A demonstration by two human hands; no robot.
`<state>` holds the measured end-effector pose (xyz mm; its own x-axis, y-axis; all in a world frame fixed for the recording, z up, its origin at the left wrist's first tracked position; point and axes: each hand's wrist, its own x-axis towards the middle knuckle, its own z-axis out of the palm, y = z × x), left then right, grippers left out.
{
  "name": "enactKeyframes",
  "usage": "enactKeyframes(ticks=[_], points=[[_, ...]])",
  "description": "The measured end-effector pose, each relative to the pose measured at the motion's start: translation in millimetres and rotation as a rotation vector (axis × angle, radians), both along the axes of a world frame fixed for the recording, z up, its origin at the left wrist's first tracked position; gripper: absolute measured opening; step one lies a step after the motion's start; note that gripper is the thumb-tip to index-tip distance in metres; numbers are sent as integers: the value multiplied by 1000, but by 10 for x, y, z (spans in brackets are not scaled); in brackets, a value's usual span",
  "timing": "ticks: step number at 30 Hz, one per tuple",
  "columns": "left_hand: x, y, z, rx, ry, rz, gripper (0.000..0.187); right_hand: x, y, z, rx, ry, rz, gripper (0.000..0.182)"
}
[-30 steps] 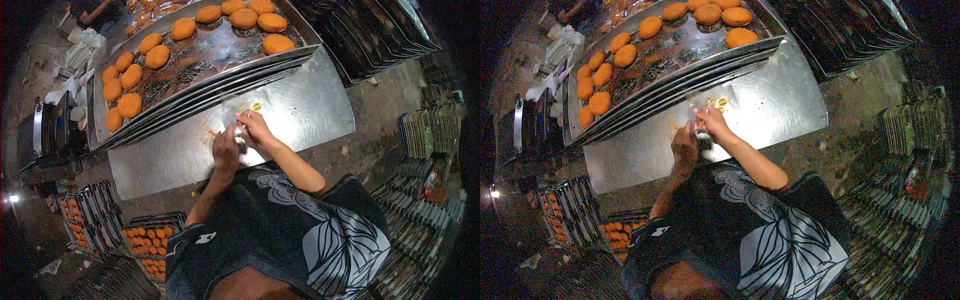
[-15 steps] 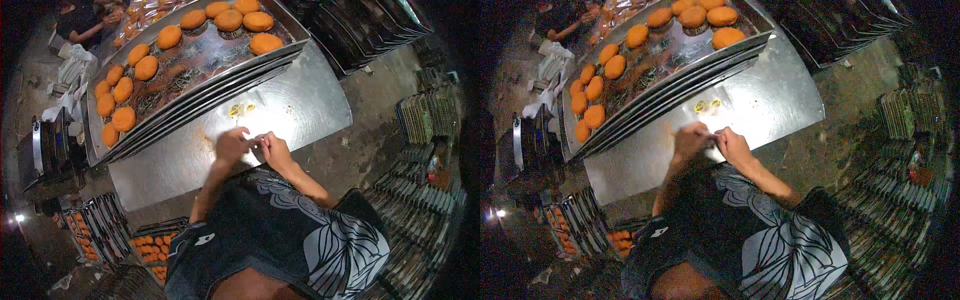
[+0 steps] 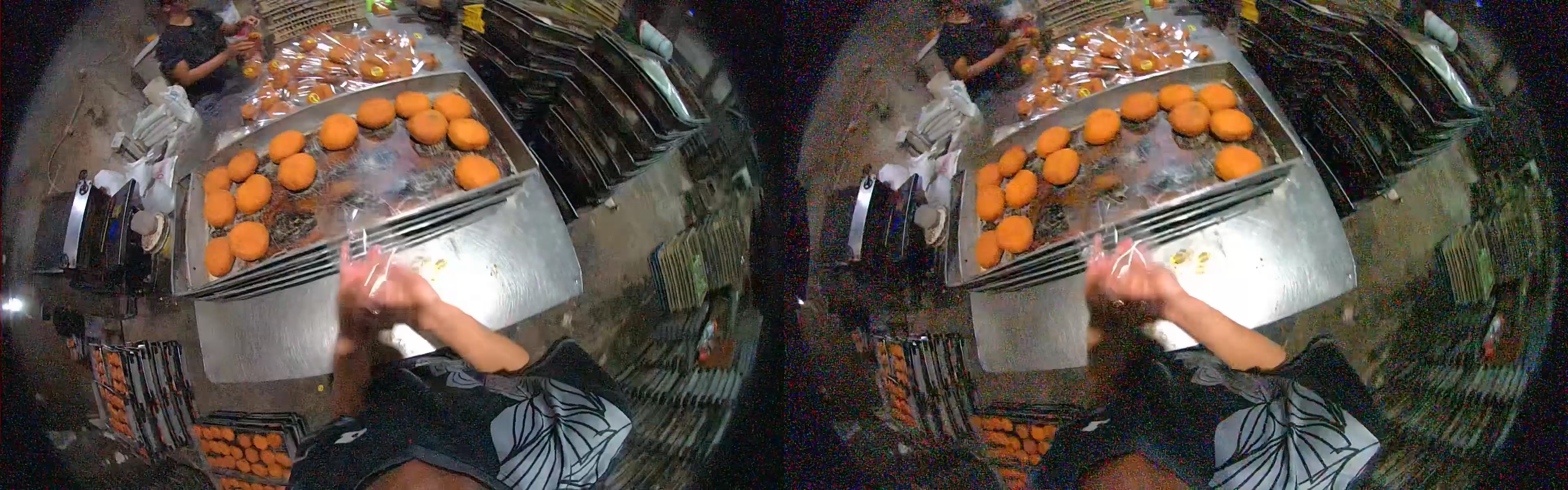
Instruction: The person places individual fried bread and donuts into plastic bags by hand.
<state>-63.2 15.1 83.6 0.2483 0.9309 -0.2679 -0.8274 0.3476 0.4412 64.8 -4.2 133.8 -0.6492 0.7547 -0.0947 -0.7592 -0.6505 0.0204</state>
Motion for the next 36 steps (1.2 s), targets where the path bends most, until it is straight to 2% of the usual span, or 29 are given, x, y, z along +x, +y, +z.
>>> enactKeyframes(ticks=[1, 2, 3, 4, 5, 6, 7, 8, 9, 11, 13, 14, 15, 17, 18, 19, 21, 22, 24, 25, 26, 27, 28, 29, 31, 33, 35, 36], points=[[-299, -16, 38, -16, 26, -128, 36, -107, -38, 126, 125, -566, 80, 48], [-510, -4, -46, -7, 24, -109, 36, -133, 119, 171, 404, -846, 187, 47], [-692, -2, -202, 123, 134, 80, 33, -119, 353, 231, 686, -1115, 292, 46], [-803, -10, -291, 246, 245, 272, 32, -68, 781, 179, 1196, -1416, 80, 45], [-829, -6, -114, 244, 245, 291, 32, -71, 1393, 76, 1628, -1759, -550, 44], [-823, 11, 224, 38, 214, 528, 29, -17, 1782, 514, 1587, -2017, -587, 45], [-857, 36, 407, -172, 177, 758, 27, 60, 2459, 436, 1561, -2200, -541, 48], [-1003, 52, 356, -161, 72, 777, 24, 226, 3210, 32, 1822, -2297, -1000, 53], [-1076, 56, 402, -164, 72, 794, 24, 426, 3700, -330, 1848, -2519, -802, 56], [-1273, -25, 553, -98, -71, 771, 24, 529, 3877, -614, 1857, -2862, -196, 62], [-1510, -59, 498, -70, -244, 785, 32, 304, 3416, -405, 1898, -2790, 300, 66], [-1595, -43, 486, -54, -343, 788, 38, 159, 2771, -136, 1937, -2643, 222, 64], [-1667, -23, 524, -87, -307, 773, 38, 78, 2431, -134, 1887, -2625, 255, 64], [-1666, 50, 644, -93, -391, 755, 41, 73, 2007, -154, 2110, -2449, -3, 62], [-1640, 119, 658, -106, -402, 732, 41, 56, 2056, -241, 1849, -2339, 83, 67], [-1663, 137, 665, -69, -386, 681, 42, 112, 1995, -342, 1821, -2359, 103, 67], [-1735, 175, 662, -23, -370, 608, 43, 0, 1769, -151, 1468, -2068, -103, 67], [-1752, 196, 631, -40, -422, 611, 42, -137, 1368, 28, 1406, -2011, -383, 67], [-1664, 250, 556, -32, -439, 653, 42, -436, 684, 376, 1524, -2036, -905, 71], [-1547, 276, 490, -38, -443, 631, 42, -583, 469, 524, 1593, -1988, -986, 73], [-1368, 287, 413, 65, -236, 595, 45, -710, 363, 626, 1693, -1885, -976, 74], [-1144, 246, 353, 167, -35, 551, 48, -827, 309, 659, 1705, -1994, -932, 75], [-842, 96, 681, 56, 56, 484, 50, -878, 288, 691, 1624, -2147, -856, 76], [-714, 16, 732, 33, 43, 459, 50, -857, 221, 667, 1604, -2185, -828, 76], [-544, -128, 746, 374, 252, 387, 53, -804, 45, 589, 1516, -1983, -914, 74], [-373, -103, 799, 292, 264, 368, 55, -687, -11, 507, 1597, -2097, -963, 80], [-197, -145, 804, 118, 304, 363, 59, -684, -51, 660, 1268, -2128, -869, 87], [-136, -166, 802, 36, 320, 366, 61, -632, -80, 576, 1269, -2123, -856, 87]])
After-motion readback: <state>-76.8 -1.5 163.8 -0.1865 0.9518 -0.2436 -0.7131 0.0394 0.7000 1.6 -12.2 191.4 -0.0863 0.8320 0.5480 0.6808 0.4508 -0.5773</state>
